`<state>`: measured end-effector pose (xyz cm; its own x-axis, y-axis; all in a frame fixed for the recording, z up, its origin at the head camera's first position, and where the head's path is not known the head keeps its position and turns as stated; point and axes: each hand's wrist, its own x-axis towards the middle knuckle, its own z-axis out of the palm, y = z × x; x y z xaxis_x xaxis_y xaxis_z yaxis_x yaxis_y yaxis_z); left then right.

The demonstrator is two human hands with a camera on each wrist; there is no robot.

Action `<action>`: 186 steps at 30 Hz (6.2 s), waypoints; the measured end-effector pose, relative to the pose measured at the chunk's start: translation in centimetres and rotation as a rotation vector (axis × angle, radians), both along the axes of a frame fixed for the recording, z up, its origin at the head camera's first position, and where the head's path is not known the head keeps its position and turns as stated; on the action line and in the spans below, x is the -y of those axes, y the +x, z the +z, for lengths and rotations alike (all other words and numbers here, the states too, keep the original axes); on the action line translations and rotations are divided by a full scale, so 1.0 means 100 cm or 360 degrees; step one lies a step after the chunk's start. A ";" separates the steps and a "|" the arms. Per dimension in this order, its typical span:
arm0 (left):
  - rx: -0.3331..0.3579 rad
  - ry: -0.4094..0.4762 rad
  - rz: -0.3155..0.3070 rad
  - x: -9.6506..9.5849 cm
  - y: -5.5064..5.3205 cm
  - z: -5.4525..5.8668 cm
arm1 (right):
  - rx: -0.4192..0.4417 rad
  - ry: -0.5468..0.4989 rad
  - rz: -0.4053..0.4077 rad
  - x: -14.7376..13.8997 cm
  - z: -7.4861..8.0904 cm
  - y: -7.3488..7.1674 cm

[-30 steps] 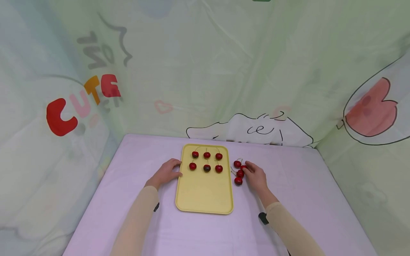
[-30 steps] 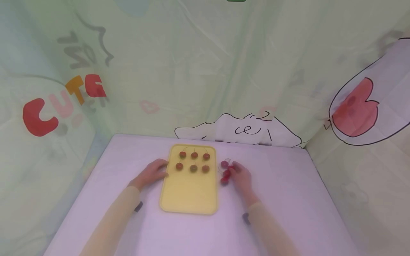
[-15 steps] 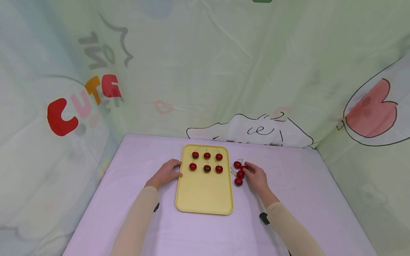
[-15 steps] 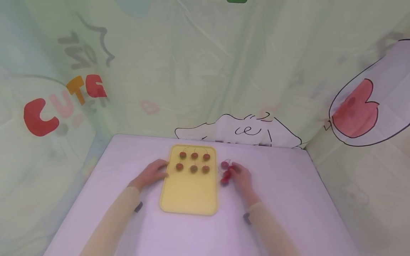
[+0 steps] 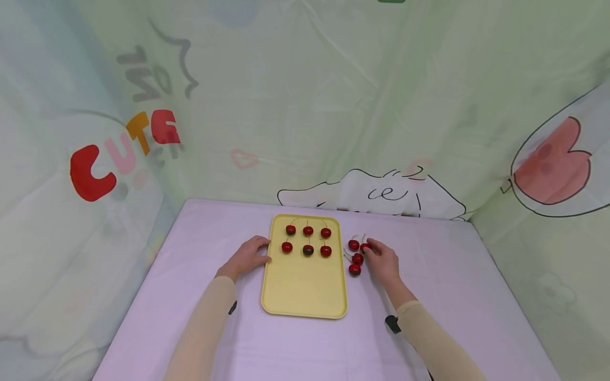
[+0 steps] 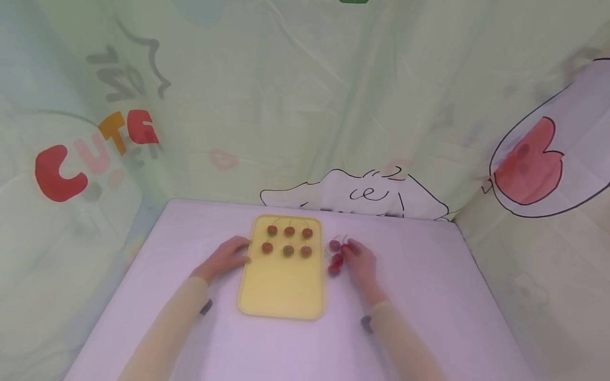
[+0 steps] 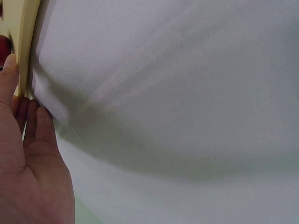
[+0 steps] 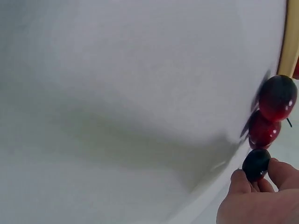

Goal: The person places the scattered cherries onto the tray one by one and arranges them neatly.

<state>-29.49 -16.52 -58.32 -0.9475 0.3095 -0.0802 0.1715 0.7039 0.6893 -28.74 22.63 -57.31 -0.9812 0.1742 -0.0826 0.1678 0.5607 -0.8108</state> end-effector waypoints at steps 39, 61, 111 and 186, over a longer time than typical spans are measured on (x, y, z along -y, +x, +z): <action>-0.0064 -0.0008 -0.0025 -0.001 0.000 -0.004 | -0.0063 -0.0170 0.0655 0.159 -0.002 0.061; -0.0069 -0.0022 -0.0044 -0.001 0.002 0.004 | -0.0249 0.0072 0.0680 0.188 -0.007 0.058; 0.0020 -0.0034 0.0027 0.000 -0.002 -0.002 | 0.0141 -0.0320 -0.0015 0.034 0.029 0.089; -0.0050 -0.0023 0.0002 0.000 0.001 0.000 | 0.0036 -0.0135 -0.0074 0.036 0.002 0.037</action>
<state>-29.34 -16.48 -58.29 -0.9500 0.3073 -0.0549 0.1920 0.7140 0.6733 -25.08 18.99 -57.08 -0.9700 0.2109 -0.1208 0.2106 0.4813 -0.8509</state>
